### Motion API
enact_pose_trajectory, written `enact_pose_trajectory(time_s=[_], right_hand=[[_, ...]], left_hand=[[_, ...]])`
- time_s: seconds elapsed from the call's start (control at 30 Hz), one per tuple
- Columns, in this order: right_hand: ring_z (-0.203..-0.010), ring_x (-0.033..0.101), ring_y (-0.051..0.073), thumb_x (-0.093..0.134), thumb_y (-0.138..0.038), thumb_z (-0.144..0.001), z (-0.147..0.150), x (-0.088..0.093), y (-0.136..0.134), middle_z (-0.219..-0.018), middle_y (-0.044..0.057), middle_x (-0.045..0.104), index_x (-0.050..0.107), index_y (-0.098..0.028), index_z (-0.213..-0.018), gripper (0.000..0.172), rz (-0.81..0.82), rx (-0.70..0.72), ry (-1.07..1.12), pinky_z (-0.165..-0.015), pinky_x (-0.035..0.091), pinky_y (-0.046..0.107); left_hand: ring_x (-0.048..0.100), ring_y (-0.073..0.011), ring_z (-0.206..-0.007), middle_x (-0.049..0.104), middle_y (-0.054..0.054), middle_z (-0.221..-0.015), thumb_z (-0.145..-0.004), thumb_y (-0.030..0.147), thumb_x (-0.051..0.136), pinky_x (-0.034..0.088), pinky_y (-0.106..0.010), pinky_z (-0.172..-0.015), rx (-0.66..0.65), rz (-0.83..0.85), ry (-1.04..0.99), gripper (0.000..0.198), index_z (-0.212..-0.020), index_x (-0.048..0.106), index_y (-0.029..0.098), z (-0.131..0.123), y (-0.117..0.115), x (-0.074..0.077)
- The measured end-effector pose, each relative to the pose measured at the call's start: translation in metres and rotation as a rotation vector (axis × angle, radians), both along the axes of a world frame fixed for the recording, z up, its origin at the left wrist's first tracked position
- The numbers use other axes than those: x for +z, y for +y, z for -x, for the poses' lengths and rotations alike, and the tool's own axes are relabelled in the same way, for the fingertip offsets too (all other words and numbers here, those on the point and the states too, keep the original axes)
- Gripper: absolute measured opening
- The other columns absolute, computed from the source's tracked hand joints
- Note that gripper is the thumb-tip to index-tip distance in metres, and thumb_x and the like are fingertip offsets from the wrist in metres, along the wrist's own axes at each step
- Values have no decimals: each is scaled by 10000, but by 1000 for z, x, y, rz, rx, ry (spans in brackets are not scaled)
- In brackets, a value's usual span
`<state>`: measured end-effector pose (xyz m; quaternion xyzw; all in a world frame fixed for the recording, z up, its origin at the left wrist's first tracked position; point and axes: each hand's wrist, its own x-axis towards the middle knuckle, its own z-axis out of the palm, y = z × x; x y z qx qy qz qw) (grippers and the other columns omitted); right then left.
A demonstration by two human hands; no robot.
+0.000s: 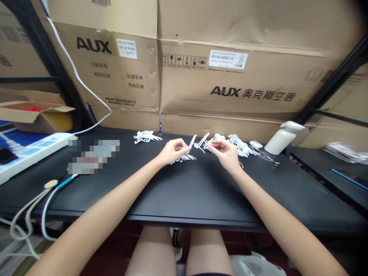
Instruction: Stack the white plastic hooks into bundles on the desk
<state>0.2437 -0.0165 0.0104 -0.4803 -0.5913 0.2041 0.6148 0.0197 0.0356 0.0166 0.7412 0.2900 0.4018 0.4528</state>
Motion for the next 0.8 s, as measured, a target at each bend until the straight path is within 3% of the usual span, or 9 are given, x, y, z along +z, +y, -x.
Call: enact_pose_trajectory(time_s=[0.8], right_hand=[[-777, 702, 237, 777, -402, -636, 6, 0, -4, -803, 76, 726, 688, -167, -838, 321, 70, 130, -23, -803, 570, 428]], left_hand=[[703, -207, -764, 699, -79, -763, -732, 458, 678, 551, -322, -700, -8, -2, 27, 342, -771, 576, 134, 1, -3, 1]])
